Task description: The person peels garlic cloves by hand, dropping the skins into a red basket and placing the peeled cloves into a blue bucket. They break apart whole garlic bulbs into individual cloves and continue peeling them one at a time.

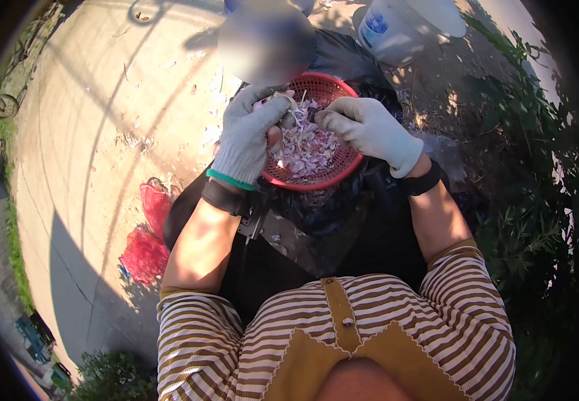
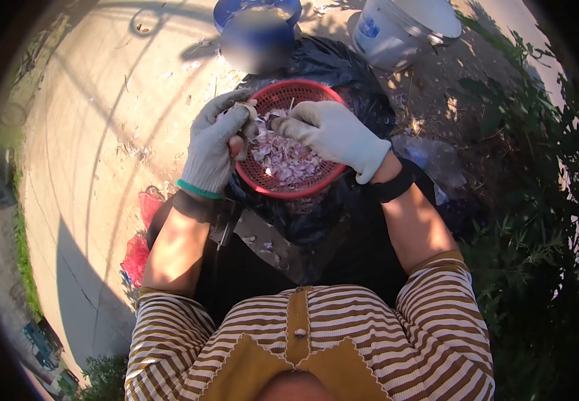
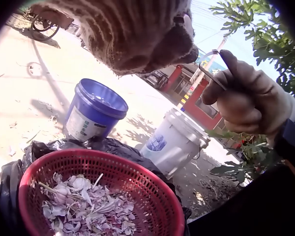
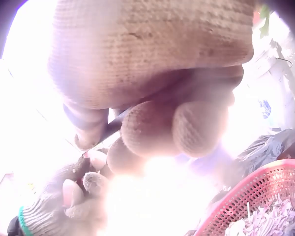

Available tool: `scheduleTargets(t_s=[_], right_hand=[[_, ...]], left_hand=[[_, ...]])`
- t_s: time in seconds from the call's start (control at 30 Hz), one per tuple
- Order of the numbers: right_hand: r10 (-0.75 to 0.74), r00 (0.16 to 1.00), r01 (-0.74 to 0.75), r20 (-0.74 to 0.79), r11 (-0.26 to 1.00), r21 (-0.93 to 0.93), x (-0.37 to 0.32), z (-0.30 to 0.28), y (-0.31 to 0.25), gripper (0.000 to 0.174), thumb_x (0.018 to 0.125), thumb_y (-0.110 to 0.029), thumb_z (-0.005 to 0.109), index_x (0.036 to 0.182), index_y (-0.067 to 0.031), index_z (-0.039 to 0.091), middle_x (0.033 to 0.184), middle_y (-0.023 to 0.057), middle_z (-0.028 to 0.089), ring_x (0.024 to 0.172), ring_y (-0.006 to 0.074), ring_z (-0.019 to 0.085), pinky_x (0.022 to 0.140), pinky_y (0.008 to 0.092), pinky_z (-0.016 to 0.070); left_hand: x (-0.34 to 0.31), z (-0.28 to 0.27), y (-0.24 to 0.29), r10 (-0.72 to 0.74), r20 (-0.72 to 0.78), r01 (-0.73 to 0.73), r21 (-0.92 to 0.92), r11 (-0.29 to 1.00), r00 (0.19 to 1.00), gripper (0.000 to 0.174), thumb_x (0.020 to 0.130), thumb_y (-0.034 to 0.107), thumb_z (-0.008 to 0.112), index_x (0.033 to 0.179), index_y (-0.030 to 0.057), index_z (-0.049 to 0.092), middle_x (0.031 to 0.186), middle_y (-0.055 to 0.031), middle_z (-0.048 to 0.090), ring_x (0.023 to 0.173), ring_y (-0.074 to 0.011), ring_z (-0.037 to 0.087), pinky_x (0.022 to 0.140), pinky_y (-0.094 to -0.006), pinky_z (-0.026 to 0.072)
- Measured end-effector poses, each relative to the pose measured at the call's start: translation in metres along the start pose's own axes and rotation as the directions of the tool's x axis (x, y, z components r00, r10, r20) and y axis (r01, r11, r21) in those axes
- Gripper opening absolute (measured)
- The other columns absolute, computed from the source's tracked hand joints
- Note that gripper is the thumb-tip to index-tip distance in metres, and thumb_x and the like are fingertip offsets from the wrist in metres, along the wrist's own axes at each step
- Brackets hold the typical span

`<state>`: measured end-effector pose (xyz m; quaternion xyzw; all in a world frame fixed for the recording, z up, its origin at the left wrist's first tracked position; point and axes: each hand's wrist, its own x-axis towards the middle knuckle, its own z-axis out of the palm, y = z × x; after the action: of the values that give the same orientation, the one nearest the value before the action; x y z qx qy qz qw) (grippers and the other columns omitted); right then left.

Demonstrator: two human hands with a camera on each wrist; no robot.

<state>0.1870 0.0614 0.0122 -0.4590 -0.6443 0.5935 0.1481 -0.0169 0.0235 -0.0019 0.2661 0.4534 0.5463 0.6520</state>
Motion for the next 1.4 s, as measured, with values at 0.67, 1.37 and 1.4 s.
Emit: scheduleTargets(t_s=[0.67,1.37,1.4], right_hand=[[-0.082,0.995,0.079,-0.048,0.995,-0.061,-0.001,0.001,-0.006,0.02,0.096,-0.015,0.054,0.096,0.0013,0.065,0.077,-0.001,0.059,0.062,0.0052,0.05,0.057,0.0223,0.0424],[-0.272,0.962,0.25,-0.022,0.911,-0.327,-0.001,0.004,0.003,0.018,0.091,-0.021,0.061,0.092,-0.0038,0.066,0.072,0.0104,0.063,0.067,0.0196,0.062,0.062,0.0311,0.0465],[-0.256,0.967,0.244,-0.003,0.925,-0.29,-0.001,0.005,0.002,0.017,0.091,-0.02,0.061,0.094,-0.004,0.067,0.073,0.0106,0.063,0.068,0.0197,0.063,0.063,0.0307,0.047]], left_hand=[[-0.008,-0.008,0.004,-0.135,0.156,0.143,-0.043,0.989,0.979,0.024,0.088,0.009,0.062,0.109,-0.0036,0.061,0.077,-0.0088,0.065,0.049,-0.0037,0.048,0.043,-0.0158,0.0345],[0.0,-0.006,-0.011,-0.159,0.392,0.178,-0.012,0.984,0.906,0.053,0.095,0.036,0.051,0.125,-0.0078,0.052,0.083,-0.004,0.061,0.053,-0.0052,0.043,0.045,-0.0188,0.03],[0.001,-0.006,-0.009,-0.174,0.438,0.177,0.035,0.984,0.882,0.054,0.095,0.037,0.05,0.123,-0.0085,0.053,0.083,-0.0047,0.061,0.051,-0.0054,0.043,0.044,-0.0189,0.0301]])
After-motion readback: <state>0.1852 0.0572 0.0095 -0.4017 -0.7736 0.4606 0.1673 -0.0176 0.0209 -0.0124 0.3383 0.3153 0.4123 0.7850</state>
